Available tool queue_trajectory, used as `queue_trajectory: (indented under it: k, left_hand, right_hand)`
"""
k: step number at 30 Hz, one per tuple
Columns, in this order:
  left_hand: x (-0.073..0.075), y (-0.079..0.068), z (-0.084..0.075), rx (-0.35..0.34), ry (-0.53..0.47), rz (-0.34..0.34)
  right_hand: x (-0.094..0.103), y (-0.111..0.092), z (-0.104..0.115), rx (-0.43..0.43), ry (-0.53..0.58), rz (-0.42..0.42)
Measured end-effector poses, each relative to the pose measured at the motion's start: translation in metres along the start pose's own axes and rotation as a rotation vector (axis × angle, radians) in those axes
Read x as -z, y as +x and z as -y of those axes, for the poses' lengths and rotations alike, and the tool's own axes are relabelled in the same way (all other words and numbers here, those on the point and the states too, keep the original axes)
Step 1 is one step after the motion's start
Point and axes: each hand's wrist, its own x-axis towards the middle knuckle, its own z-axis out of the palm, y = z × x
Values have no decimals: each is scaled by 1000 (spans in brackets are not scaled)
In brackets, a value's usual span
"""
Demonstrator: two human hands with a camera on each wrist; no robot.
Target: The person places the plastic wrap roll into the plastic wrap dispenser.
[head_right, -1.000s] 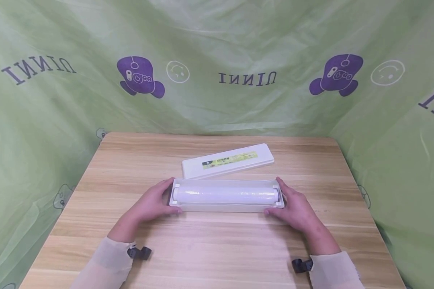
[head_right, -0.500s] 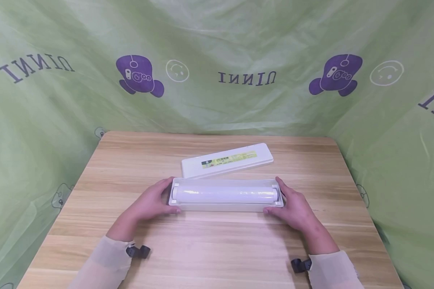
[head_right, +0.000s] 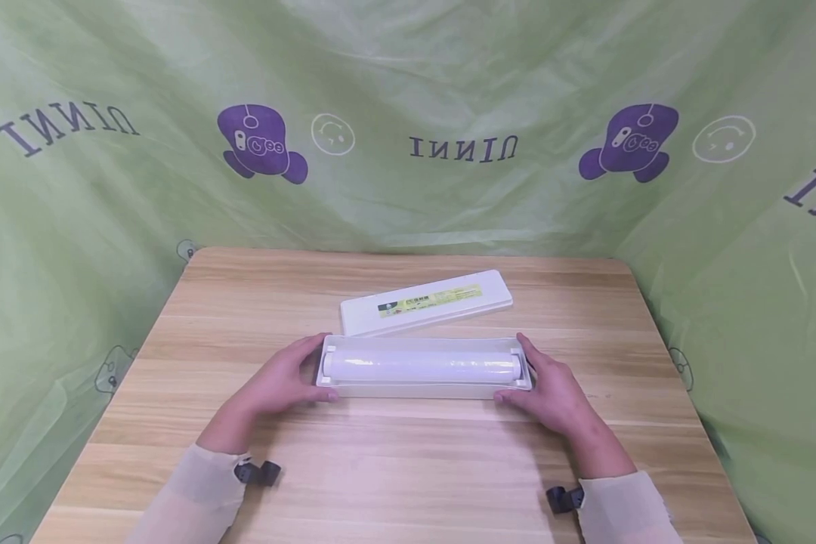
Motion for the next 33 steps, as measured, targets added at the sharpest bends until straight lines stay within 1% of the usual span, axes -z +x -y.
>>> queue_trajectory:
  k: [6,22,33]
  left_hand:
    - [2,1,-2,6,3,6]
    - [4,7,1,-10,-11,-6]
    - [6,11,-1,1,-21,-41]
  right_hand:
    - [-1,1,-2,6,-12,-4]
    - [-2,1,-2,-1,1,-1]
    - [0,1,0,-6,3,3]
